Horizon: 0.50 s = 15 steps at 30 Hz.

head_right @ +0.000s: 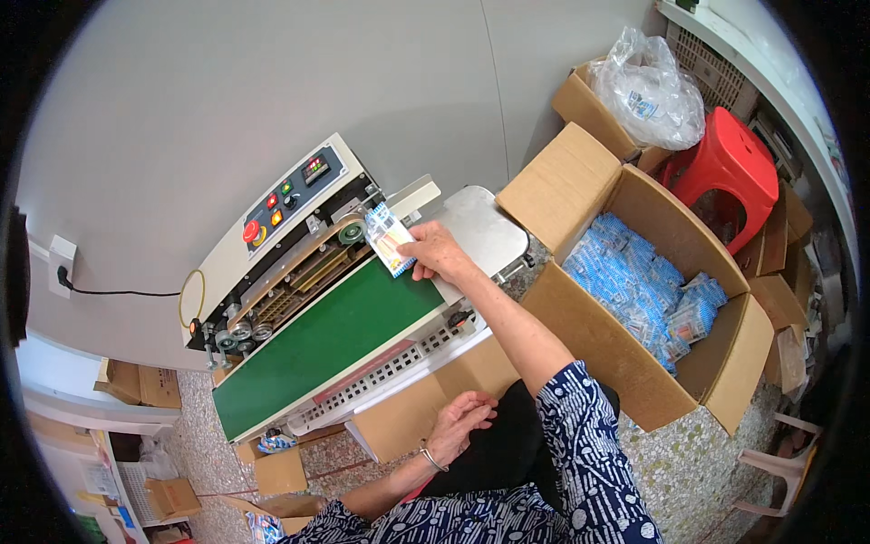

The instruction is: Operating a heat sealing machine to seal small product bags and placing them into a box.

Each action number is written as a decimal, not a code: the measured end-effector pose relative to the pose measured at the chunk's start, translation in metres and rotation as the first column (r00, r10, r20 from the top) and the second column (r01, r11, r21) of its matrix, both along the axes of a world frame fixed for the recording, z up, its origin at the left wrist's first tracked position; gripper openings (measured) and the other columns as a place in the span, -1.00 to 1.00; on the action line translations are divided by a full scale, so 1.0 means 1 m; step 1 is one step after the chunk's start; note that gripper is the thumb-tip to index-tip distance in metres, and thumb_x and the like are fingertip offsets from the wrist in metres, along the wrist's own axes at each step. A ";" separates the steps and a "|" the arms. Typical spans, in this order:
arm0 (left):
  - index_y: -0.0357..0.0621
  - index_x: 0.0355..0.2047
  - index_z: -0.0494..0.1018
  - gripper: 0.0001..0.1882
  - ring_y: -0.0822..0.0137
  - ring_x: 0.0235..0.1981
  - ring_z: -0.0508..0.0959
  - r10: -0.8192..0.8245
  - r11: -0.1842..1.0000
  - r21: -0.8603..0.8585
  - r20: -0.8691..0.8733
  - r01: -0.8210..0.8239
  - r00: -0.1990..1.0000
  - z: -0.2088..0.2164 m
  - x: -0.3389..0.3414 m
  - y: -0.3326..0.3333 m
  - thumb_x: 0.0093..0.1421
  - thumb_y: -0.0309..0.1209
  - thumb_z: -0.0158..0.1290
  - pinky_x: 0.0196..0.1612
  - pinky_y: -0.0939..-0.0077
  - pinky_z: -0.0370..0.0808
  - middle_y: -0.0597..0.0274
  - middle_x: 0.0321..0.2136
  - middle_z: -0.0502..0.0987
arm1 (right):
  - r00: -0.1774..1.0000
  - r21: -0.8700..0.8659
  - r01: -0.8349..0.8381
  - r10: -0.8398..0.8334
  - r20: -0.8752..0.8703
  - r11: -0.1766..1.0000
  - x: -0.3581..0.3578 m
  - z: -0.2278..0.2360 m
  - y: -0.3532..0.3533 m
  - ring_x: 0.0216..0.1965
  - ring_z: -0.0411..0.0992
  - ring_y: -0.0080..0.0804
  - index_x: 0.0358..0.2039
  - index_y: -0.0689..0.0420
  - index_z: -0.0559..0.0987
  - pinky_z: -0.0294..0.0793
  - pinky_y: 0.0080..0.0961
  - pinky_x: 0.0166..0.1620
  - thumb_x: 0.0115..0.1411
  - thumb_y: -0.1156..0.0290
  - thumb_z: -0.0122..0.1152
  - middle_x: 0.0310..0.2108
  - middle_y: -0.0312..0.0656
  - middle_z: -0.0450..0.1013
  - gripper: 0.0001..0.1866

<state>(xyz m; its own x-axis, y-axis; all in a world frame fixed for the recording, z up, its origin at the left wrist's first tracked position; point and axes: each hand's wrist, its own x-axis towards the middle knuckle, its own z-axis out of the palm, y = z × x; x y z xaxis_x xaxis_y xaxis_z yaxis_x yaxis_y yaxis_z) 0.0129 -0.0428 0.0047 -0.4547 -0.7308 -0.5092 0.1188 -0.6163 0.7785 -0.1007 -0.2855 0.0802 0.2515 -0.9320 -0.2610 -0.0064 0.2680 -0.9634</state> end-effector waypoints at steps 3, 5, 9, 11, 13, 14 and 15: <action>-0.17 -0.08 0.34 -0.73 0.43 -0.19 0.46 -0.041 0.998 0.046 0.028 0.040 0.999 0.000 -0.003 0.001 0.22 -0.39 0.00 -0.14 0.57 0.41 0.25 -0.19 0.46 | 0.998 -0.060 -0.042 0.044 0.033 0.997 0.011 -0.011 -0.006 -0.77 0.36 -0.61 -0.43 0.29 0.56 0.25 -0.74 -0.74 0.10 0.40 0.13 -0.67 -0.27 0.43 -0.81; -0.20 -0.07 0.33 -0.72 0.43 -0.19 0.46 -0.022 0.998 0.066 0.031 0.020 0.999 -0.007 -0.008 0.003 0.22 -0.40 -0.01 -0.15 0.57 0.41 0.23 -0.18 0.46 | 0.990 -0.073 -0.137 0.134 -0.051 0.988 0.012 -0.011 -0.007 -0.79 0.37 -0.52 -0.45 0.31 0.55 0.32 -0.63 -0.72 0.07 0.33 0.17 -0.66 -0.17 0.44 -0.76; -0.23 -0.08 0.34 -0.73 0.41 -0.20 0.47 -0.076 0.995 0.068 0.063 0.072 0.995 -0.003 -0.017 0.002 0.21 -0.43 -0.01 -0.18 0.56 0.43 0.22 -0.19 0.47 | 0.708 -0.510 -0.101 -0.298 -0.640 0.854 0.018 -0.014 -0.002 -0.54 0.47 -0.08 -0.40 0.28 0.52 0.45 -0.22 -0.44 0.03 0.20 0.22 -0.59 0.02 0.45 -0.66; -0.24 -0.10 0.35 -0.74 0.41 -0.23 0.49 -0.010 1.000 0.023 0.106 0.008 0.994 -0.001 -0.012 -0.001 0.20 -0.46 0.00 -0.22 0.58 0.44 0.20 -0.21 0.48 | 0.754 -0.519 -0.054 -0.306 -0.581 0.853 0.013 -0.004 0.002 -0.40 0.47 0.02 -0.40 0.25 0.50 0.45 -0.17 -0.35 0.04 0.20 0.20 -0.56 0.07 0.46 -0.67; -0.23 -0.11 0.36 -0.75 0.41 -0.25 0.50 0.010 0.999 0.044 0.071 -0.013 0.997 -0.001 -0.011 -0.002 0.19 -0.46 0.01 -0.24 0.60 0.46 0.20 -0.23 0.49 | 0.774 -0.679 0.045 -0.455 -0.440 0.733 0.012 0.001 0.007 -0.40 0.46 0.05 -0.42 0.26 0.49 0.45 -0.16 -0.33 0.06 0.21 0.18 -0.54 0.09 0.46 -0.68; -0.23 -0.12 0.36 -0.75 0.41 -0.25 0.50 0.015 0.999 0.043 0.070 -0.018 0.997 -0.001 -0.011 -0.002 0.19 -0.46 0.01 -0.24 0.60 0.46 0.20 -0.22 0.49 | 0.771 -0.534 0.044 -0.368 -0.519 0.844 0.005 0.006 0.007 -0.39 0.46 0.04 -0.45 0.28 0.48 0.45 -0.16 -0.33 0.09 0.20 0.15 -0.55 0.08 0.45 -0.67; -0.23 -0.12 0.36 -0.75 0.41 -0.25 0.50 0.041 0.998 0.035 0.074 -0.044 0.996 0.000 -0.012 0.000 0.19 -0.46 0.01 -0.24 0.61 0.46 0.20 -0.22 0.49 | 0.780 -0.531 0.037 -0.357 -0.514 0.846 -0.006 0.004 0.007 -0.39 0.46 0.04 -0.45 0.28 0.48 0.45 -0.16 -0.33 0.09 0.20 0.15 -0.55 0.08 0.45 -0.67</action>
<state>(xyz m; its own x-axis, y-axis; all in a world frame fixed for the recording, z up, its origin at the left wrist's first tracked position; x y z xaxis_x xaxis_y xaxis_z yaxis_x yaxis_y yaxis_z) 0.0012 -0.0432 0.0047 -0.3840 -0.7286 -0.5671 0.0885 -0.6404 0.7629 -0.1067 -0.2782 0.0841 -0.0011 -0.9817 0.1904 -0.5972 -0.1520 -0.7876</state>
